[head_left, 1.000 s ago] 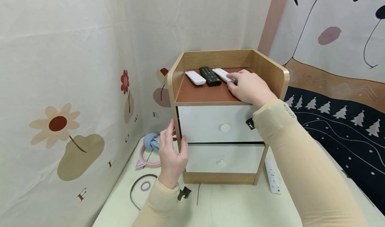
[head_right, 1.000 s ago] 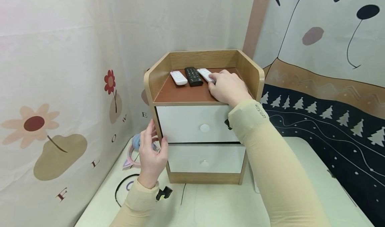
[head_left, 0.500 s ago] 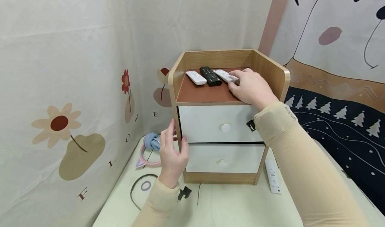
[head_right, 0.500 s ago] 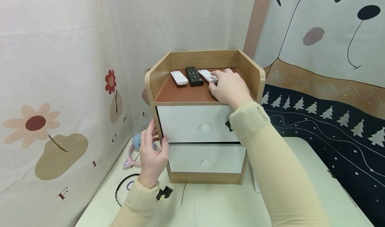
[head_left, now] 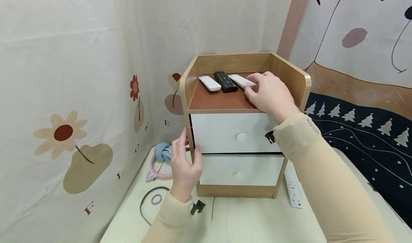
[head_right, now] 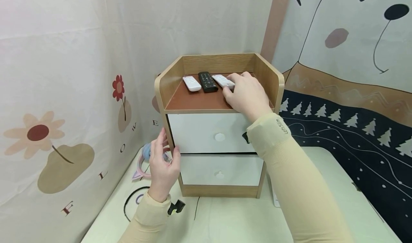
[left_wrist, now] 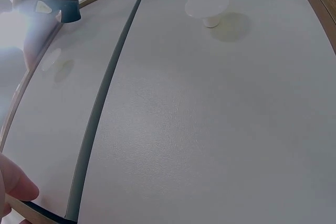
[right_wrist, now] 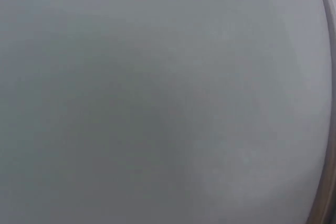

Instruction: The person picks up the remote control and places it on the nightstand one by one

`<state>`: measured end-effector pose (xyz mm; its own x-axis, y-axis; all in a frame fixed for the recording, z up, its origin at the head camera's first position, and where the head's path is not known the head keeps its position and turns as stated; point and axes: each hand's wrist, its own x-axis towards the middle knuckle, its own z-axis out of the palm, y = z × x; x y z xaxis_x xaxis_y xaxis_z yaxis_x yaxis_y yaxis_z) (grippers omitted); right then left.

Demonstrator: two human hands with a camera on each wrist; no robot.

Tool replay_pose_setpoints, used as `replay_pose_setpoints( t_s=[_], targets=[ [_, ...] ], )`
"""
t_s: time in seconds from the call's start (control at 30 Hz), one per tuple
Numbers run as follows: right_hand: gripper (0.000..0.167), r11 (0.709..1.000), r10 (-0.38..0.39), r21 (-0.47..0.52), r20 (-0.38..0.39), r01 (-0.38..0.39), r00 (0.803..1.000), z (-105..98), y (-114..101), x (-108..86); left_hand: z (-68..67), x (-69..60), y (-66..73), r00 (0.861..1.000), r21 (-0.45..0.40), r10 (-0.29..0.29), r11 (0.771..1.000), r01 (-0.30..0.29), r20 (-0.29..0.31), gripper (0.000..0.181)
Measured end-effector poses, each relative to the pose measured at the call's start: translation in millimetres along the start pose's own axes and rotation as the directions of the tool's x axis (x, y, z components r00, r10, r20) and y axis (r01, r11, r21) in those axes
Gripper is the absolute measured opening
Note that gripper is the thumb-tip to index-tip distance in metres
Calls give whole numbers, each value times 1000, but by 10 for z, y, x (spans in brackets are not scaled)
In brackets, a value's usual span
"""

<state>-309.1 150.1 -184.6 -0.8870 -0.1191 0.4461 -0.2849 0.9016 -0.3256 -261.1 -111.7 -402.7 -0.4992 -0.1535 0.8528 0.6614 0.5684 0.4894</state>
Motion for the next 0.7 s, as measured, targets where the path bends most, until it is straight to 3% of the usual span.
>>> replay_pose_setpoints(
  t_s=[0.3,0.7],
  targets=[
    [45,998,-34,48,-112,39,993,33,30,-103,19,-7,-45,1000,-7,19,1000,-19,-24,70],
    [37,989,-121,56,-249,139,961,115,90,-263,39,-14,-65,999,-14,26,1000,-26,-24,70]
  ],
)
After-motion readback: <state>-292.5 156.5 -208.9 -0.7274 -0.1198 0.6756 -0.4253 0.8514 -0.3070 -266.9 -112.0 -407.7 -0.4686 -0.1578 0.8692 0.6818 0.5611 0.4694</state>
